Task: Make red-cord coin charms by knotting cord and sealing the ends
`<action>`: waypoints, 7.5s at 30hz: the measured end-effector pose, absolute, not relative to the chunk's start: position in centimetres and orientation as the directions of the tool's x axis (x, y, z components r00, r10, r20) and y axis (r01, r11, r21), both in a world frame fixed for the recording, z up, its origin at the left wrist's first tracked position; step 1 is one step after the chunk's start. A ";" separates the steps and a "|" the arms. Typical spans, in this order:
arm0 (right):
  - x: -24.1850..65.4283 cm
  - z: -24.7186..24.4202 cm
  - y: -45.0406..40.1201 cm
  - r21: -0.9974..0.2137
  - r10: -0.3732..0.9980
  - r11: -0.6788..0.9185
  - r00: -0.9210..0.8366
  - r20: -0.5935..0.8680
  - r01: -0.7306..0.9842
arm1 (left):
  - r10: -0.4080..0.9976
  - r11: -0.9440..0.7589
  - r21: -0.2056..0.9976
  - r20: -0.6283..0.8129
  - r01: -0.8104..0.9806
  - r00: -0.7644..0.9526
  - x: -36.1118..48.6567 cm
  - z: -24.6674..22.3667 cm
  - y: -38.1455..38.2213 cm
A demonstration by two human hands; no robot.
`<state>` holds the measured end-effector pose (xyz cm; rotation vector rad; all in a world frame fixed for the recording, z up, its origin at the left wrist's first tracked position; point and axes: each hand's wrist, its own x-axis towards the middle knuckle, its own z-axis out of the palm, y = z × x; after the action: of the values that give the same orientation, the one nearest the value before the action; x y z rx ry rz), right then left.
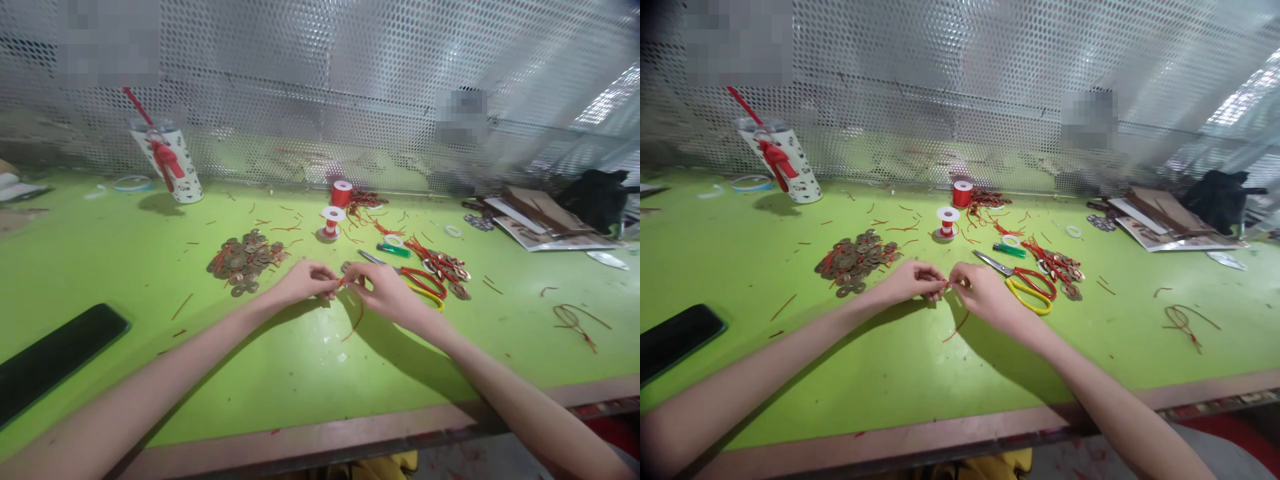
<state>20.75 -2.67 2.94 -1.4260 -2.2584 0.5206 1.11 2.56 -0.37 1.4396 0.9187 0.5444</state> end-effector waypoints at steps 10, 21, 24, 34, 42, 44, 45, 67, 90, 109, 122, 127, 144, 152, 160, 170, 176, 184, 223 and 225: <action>21.0 3.5 -2.6 -0.517 0.900 0.426 -0.405 0.161 0.742 | 0.793 0.077 0.970 -0.200 0.231 0.576 0.9 -0.5 2.6; 20.8 3.1 -2.4 -0.636 0.943 0.323 -0.298 0.150 0.701 | 0.802 0.083 0.980 -0.175 0.183 0.571 1.1 -0.2 2.1; 20.7 3.1 -2.4 -0.616 0.944 0.323 -0.288 0.159 0.718 | 0.797 0.084 0.984 -0.161 0.156 0.583 1.1 -0.4 2.1; 20.0 3.3 -2.4 -0.624 0.962 0.268 -0.242 0.130 0.734 | 0.791 0.058 0.987 -0.139 0.153 0.595 0.9 -1.2 2.2; 20.1 3.1 -2.3 -0.583 0.949 0.312 -0.274 0.155 0.751 | 0.796 0.028 0.984 -0.130 0.178 0.592 0.9 -1.4 2.4; 20.2 3.0 -2.4 -0.543 0.939 0.344 -0.296 0.178 0.766 | 0.801 0.029 0.982 -0.136 0.189 0.583 0.9 -1.4 2.5; 20.2 3.0 -2.4 -0.515 0.930 0.368 -0.309 0.199 0.775 | 0.804 0.030 0.980 -0.140 0.195 0.578 0.9 -1.3 2.5; 20.1 -1.7 -5.1 -0.545 0.794 0.589 -0.300 0.528 0.597 | 0.803 -0.060 0.980 -0.066 0.190 0.592 1.0 -1.4 1.9; 19.1 -1.0 -5.9 -0.696 0.852 0.491 -0.120 0.510 0.524 | 0.880 -0.140 0.987 0.090 0.074 0.466 0.9 -1.4 0.0; 19.2 -0.7 -5.5 -0.726 0.866 0.472 -0.107 0.489 0.501 | 0.875 -0.170 0.980 0.101 0.105 0.474 0.8 -0.8 -0.2; 19.4 -1.0 -5.2 -0.744 0.874 0.455 -0.087 0.478 0.489 | 0.869 -0.180 0.978 0.106 0.109 0.484 0.8 -1.0 -0.1; 19.3 -1.0 -5.2 -0.741 0.868 0.462 -0.078 0.490 0.488 | 0.867 -0.183 0.977 0.106 0.112 0.487 0.9 -0.8 -0.2; 19.3 -1.5 -4.9 -0.796 0.909 0.353 0.023 0.417 0.492 | 0.839 -0.391 0.885 0.231 0.251 0.492 0.9 -1.0 -0.5; 19.2 -1.2 -5.0 -0.816 0.915 0.354 0.014 0.404 0.457 | 0.766 -0.594 0.742 0.406 0.310 0.497 0.8 -0.8 -1.0; 19.2 -1.4 -5.0 -0.825 0.917 0.353 0.012 0.399 0.442 | 0.693 -0.696 0.666 0.524 0.269 0.495 0.9 -1.5 -0.9; 19.4 -1.2 -5.2 -0.821 0.912 0.368 0.004 0.410 0.436 | 0.585 -0.806 0.523 0.637 0.276 0.502 0.7 -1.6 -1.0; 19.5 -1.1 -5.4 -0.826 0.917 0.363 -0.008 0.399 0.432 | 0.416 -0.905 0.250 0.690 0.344 0.593 0.5 -1.4 -1.4; 19.5 -1.1 -5.2 -0.927 0.959 0.276 -0.012 0.283 0.255 | 0.235 -0.912 -0.084 0.697 0.402 0.677 0.2 -1.3 -1.5; 19.7 -1.8 -3.8 -0.991 0.992 0.104 -0.076 0.098 0.086 | 0.185 -0.903 -0.204 0.609 0.378 0.771 0.2 -1.2 -1.6; 19.7 -1.9 -3.8 -0.990 0.992 0.112 -0.068 0.107 0.088 | 0.239 -0.923 -0.087 0.635 0.376 0.734 0.3 -1.5 -1.4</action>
<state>19.66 -3.81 -1.86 -1.1631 -1.3735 1.1281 0.27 -1.35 -1.52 3.1194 0.5604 1.0934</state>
